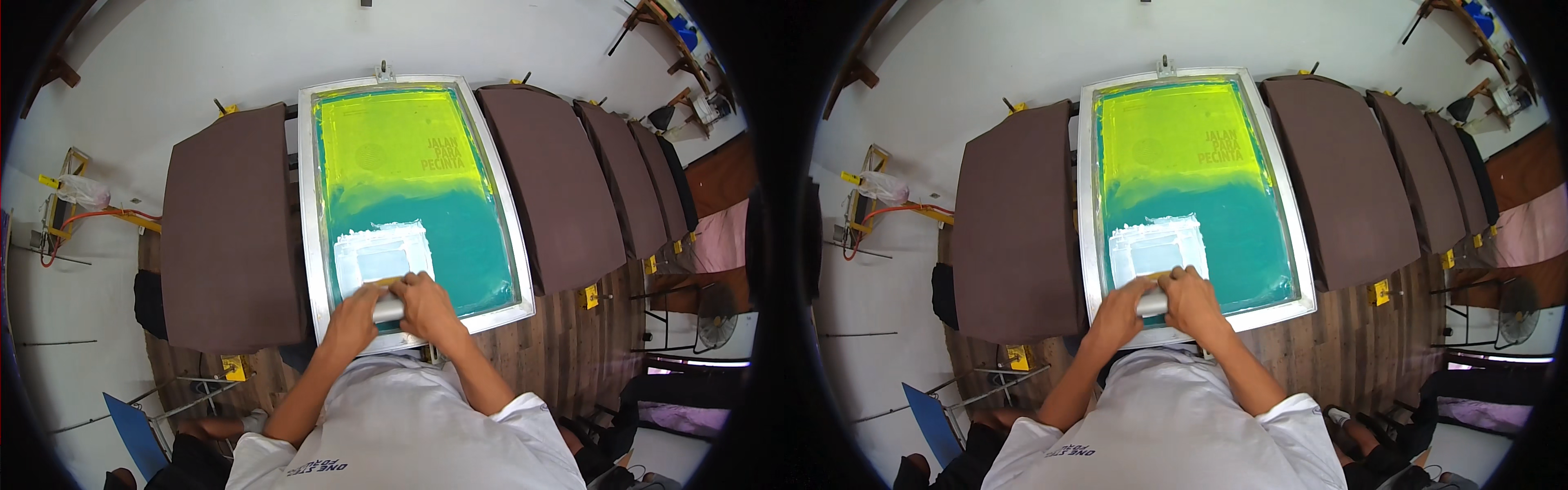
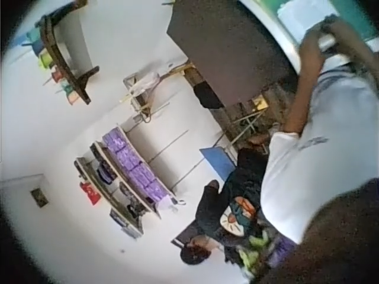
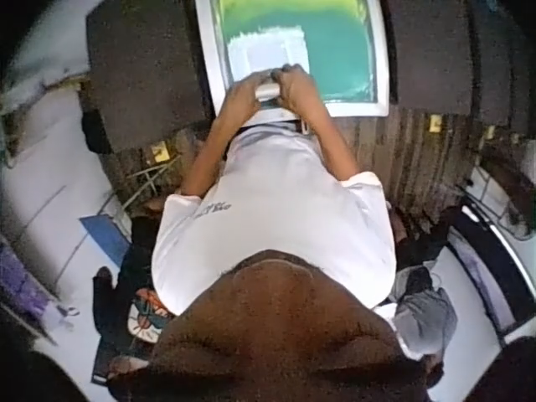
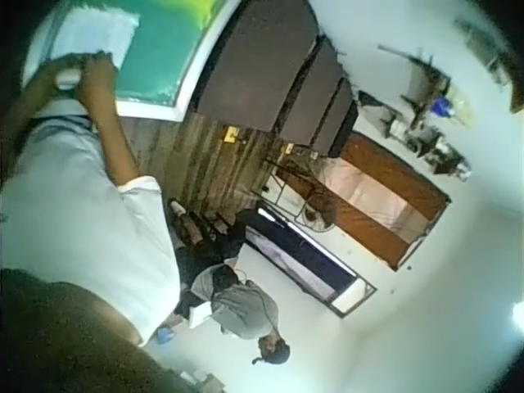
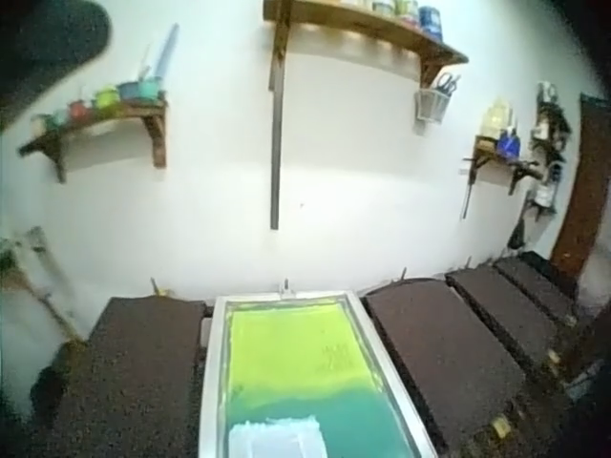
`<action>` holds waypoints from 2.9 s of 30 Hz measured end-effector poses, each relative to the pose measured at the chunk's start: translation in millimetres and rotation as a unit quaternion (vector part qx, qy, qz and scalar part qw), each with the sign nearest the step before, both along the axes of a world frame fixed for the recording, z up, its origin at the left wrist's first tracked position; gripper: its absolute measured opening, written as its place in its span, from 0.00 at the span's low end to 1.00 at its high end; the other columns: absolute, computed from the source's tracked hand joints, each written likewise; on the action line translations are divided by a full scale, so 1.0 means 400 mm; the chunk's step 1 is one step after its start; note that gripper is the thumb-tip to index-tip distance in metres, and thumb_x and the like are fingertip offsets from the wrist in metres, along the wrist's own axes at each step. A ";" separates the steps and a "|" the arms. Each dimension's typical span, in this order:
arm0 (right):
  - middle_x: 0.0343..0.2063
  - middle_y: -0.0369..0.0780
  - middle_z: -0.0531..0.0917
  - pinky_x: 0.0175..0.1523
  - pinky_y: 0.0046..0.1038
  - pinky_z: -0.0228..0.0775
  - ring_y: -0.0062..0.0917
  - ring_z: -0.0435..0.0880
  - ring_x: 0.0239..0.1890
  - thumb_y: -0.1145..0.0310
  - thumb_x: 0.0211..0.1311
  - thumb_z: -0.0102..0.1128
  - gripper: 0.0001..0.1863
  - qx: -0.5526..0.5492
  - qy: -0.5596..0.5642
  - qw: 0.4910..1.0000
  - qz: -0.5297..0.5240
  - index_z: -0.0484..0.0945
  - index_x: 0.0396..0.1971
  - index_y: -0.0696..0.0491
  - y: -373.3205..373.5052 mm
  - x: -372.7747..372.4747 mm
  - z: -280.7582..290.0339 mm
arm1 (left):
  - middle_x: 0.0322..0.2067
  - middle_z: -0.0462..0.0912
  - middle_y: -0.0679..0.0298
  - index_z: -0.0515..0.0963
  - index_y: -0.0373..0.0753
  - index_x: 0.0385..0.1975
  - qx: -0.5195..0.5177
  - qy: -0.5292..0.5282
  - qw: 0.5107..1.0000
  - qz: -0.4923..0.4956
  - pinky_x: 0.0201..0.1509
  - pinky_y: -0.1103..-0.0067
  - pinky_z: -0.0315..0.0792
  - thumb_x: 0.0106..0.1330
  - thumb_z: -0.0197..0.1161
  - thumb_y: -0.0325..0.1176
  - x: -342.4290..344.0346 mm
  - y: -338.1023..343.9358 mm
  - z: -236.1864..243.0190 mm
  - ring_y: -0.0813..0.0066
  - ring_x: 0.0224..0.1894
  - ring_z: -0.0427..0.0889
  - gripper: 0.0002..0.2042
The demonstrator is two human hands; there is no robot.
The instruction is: Applying ink to a t-shirt using a screen printing frame and a squeegee.
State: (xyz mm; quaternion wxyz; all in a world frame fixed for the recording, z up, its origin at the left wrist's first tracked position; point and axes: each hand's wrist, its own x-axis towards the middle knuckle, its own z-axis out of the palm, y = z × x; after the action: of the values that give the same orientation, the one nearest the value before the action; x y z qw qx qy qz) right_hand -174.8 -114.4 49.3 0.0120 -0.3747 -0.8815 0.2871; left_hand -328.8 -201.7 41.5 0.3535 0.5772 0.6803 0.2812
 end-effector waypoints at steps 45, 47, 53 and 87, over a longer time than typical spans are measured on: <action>0.37 0.47 0.83 0.48 0.40 0.76 0.46 0.81 0.40 0.79 0.37 0.63 0.22 0.064 0.030 0.997 0.033 0.82 0.40 0.55 0.117 -0.048 -0.026 | 0.44 0.82 0.48 0.79 0.36 0.47 0.083 0.072 0.994 0.023 0.50 0.61 0.76 0.50 0.59 0.15 -0.043 0.096 -0.067 0.47 0.45 0.82 0.21; 0.37 0.47 0.82 0.49 0.40 0.75 0.46 0.79 0.41 0.79 0.35 0.63 0.23 0.047 0.046 0.997 0.035 0.82 0.41 0.56 0.080 -0.032 -0.024 | 0.45 0.81 0.48 0.78 0.35 0.48 0.098 0.063 0.993 0.023 0.50 0.61 0.76 0.51 0.59 0.16 -0.028 0.049 -0.066 0.46 0.44 0.82 0.21; 0.38 0.47 0.82 0.49 0.40 0.74 0.45 0.79 0.41 0.79 0.36 0.63 0.25 0.003 0.017 0.999 0.041 0.81 0.42 0.56 -0.055 0.044 0.023 | 0.49 0.78 0.50 0.75 0.35 0.52 -0.015 0.034 0.999 -0.008 0.53 0.62 0.75 0.48 0.58 0.13 0.044 -0.086 -0.015 0.48 0.49 0.80 0.26; 0.39 0.44 0.82 0.48 0.40 0.77 0.44 0.81 0.43 0.77 0.39 0.63 0.24 0.056 -0.015 0.997 0.055 0.82 0.44 0.50 0.152 -0.050 -0.010 | 0.45 0.83 0.51 0.79 0.37 0.47 0.061 0.083 0.995 -0.006 0.55 0.62 0.73 0.51 0.57 0.16 -0.055 0.116 -0.041 0.51 0.49 0.81 0.21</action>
State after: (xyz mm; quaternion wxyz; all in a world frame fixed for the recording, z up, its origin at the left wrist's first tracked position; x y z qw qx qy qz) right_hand -194.6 -53.6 45.3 0.0038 -0.3290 -0.9156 0.2313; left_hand -350.6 -155.3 25.2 0.2612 0.6233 0.6854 0.2712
